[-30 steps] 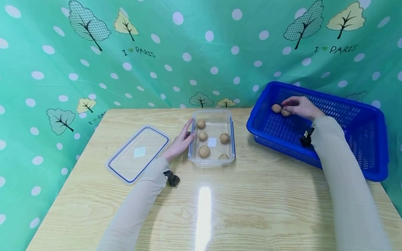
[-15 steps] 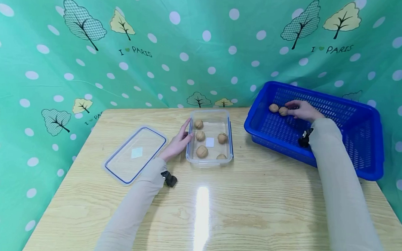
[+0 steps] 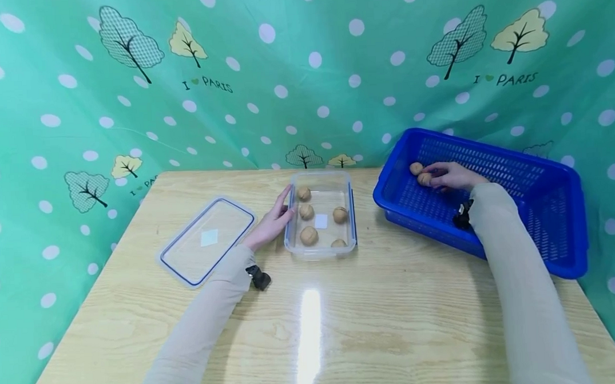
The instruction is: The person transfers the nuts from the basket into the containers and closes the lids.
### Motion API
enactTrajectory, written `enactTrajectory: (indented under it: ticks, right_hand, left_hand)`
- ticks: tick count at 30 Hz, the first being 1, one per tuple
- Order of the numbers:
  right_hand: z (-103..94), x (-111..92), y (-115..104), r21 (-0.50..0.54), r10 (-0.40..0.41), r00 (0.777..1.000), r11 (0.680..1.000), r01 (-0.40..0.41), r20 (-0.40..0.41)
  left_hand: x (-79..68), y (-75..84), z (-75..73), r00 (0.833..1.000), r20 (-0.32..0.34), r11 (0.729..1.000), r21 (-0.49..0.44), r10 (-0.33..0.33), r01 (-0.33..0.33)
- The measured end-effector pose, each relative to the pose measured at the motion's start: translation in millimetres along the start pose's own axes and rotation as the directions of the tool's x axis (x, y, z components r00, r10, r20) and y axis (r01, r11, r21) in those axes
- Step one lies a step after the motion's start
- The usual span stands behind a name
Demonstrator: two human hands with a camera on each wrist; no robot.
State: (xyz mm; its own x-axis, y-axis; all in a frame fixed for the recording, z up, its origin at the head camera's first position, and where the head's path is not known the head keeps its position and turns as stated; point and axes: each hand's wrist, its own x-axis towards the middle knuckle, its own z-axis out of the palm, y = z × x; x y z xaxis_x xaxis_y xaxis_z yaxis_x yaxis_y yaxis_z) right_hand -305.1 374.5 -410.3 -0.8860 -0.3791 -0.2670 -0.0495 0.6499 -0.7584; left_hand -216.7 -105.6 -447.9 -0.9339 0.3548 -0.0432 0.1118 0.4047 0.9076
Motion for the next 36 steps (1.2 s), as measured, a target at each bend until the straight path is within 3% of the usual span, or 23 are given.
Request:
enactTrajectory:
  ticks: [7, 17, 36]
  right_hand:
    - [7.2, 1.8, -9.6, 0.041, 0.047, 0.999, 0.998, -0.047, 0.012]
    - [1.4, -1.2, -14.0, -0.021, 0.044, 0.998, 0.999, -0.045, -0.041]
    - [-8.5, -23.0, -52.9, -0.042, -0.012, 0.997, 0.999, 0.009, -0.080]
  left_hand:
    - [2.0, -5.3, 1.5, 1.000, -0.009, 1.000, -0.005, 0.012, -0.012]
    - [1.6, -2.6, 2.4, 1.000, 0.007, 1.000, -0.023, 0.012, -0.012]
    - [2.8, -1.9, 1.0, 1.000, 0.010, 1.000, -0.011, -0.002, 0.002]
